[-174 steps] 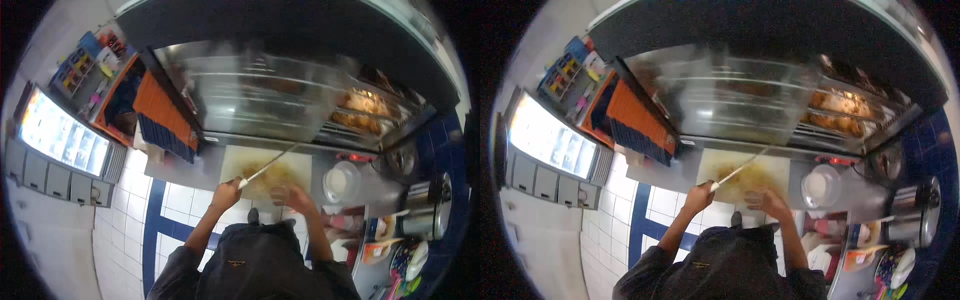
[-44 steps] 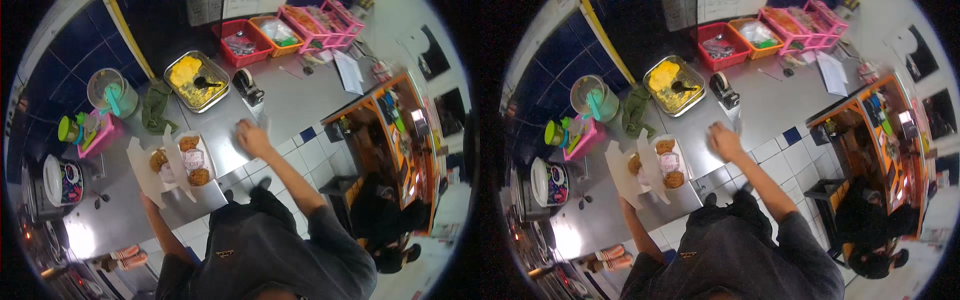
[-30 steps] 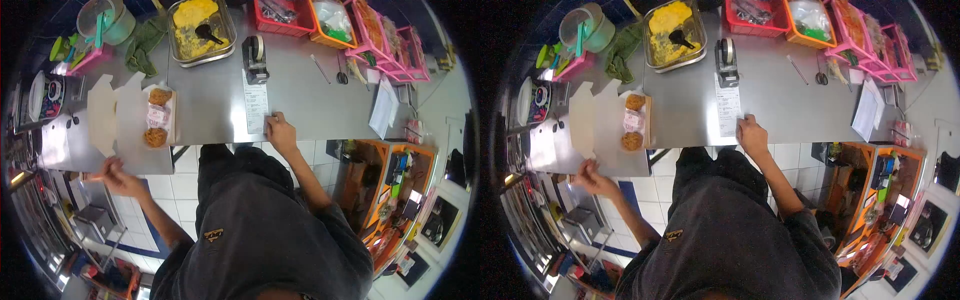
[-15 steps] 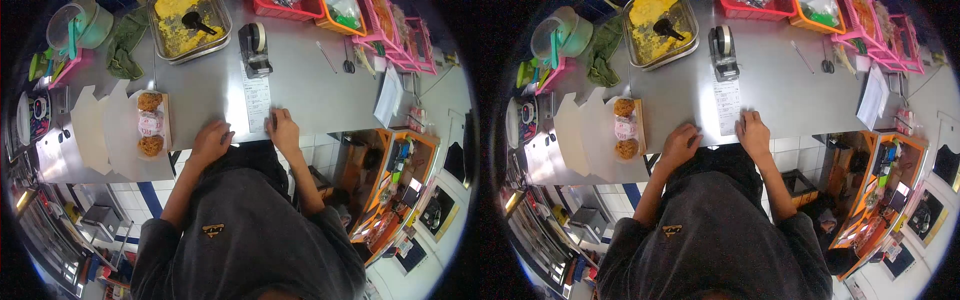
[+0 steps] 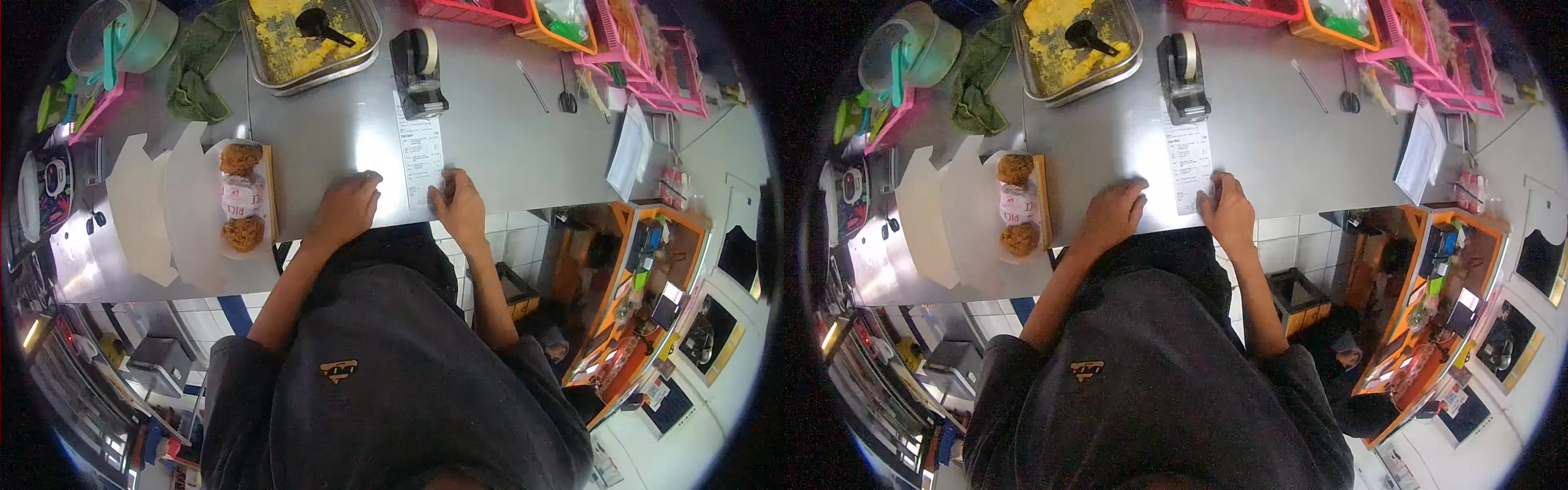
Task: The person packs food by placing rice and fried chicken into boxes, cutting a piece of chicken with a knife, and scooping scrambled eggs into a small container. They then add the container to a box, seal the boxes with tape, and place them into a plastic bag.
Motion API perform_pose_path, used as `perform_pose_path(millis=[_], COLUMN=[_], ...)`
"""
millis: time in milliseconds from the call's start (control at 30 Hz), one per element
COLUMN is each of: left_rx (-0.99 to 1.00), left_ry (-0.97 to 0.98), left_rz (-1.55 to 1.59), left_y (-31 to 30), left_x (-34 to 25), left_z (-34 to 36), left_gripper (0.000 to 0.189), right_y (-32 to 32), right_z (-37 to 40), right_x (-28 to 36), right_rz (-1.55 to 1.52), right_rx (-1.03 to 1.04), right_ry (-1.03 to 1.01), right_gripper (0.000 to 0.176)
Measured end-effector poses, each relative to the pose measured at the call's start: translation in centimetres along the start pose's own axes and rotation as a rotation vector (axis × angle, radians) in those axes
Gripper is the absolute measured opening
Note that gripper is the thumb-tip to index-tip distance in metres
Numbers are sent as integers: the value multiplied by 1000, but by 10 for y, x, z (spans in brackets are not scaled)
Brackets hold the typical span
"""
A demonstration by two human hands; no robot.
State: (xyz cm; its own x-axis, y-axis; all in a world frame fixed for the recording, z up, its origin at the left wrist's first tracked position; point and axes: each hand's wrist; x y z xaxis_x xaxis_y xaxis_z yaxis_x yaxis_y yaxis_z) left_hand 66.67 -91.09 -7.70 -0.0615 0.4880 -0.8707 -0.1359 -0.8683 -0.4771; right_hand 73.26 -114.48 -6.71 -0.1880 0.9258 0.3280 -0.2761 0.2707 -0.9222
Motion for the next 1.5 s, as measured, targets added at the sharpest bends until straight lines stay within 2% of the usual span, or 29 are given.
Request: perform_pose_path(millis=[133,200,267,333,400,567,667,700,833,900,1000,1033,1067,1167,1200,1233,1333,1433,1500], left_rx=[17,-283,-411,-477,-642,-715,-783,-804,-927,-911,-918,-931,-958,-1001,-1032,-1059,-1073,-1048,-992], left_ry=[-69,100,70,-66,89,-13,18,-3,-212,-322,-390,-384,-406,-455,-500,-548,-549,-616,-566], left_rz=[37,38,-94,-88,-275,-389,-479,-570,-778,-707,-698,-699,-648,-561,-574,-584,-580,-549,-510], left_y=[-28,-62,-110,-158,-197,-281,-311,-331,-393,-415,-428,-433,-436,-456,-465,-475,-508,-533,-546], left_x=[-12,-21,-30,-51,-54,-39,-20,-13,38,54,80,87,95,109,119,133,185,208,221], left_z=[-4,-7,-8,-6,-3,6,6,13,33,30,18,12,5,-1,-1,-1,2,-5,-14], left_gripper=[26,22,23,24,24,23,23,23,23,23,24,24,24,23,26,28,32,35,34], right_y=[0,1,5,9,6,4,10,11,19,17,13,14,10,18,15,15,20,20,20], right_z=[-4,-5,-9,-12,-16,-23,-24,-25,-28,-29,-26,-29,-29,-26,-26,-28,-26,-25,-28], right_x=[2,0,-4,-7,-8,-9,-13,-12,-15,-15,-13,-9,-8,-11,-8,-8,-13,-9,-8], right_rz=[12,-5,-23,-41,-74,-51,33,50,15,9,17,18,3,-58,-49,-47,-15,-32,-34], right_rx=[7,0,-9,-26,3,68,17,70,15,59,14,1,79,-17,59,46,21,14,17], right_ry=[12,11,0,7,17,54,3,59,8,56,10,-4,56,16,85,75,67,81,72], right_gripper=[36,35,34,33,33,35,36,35,36,36,35,34,33,33,32,32,32,32,32])
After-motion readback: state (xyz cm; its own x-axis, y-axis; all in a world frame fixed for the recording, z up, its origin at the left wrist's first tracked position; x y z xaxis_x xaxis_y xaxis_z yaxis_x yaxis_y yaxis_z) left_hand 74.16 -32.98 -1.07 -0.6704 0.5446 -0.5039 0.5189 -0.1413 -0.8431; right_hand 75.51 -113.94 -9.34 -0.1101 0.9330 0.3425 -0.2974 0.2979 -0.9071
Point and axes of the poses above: each hand's wrist, its own z-axis away from the middle knuckle, its own y-axis out of the palm, x = y × z, and after that the axes turned 14 degrees about z, right-handed
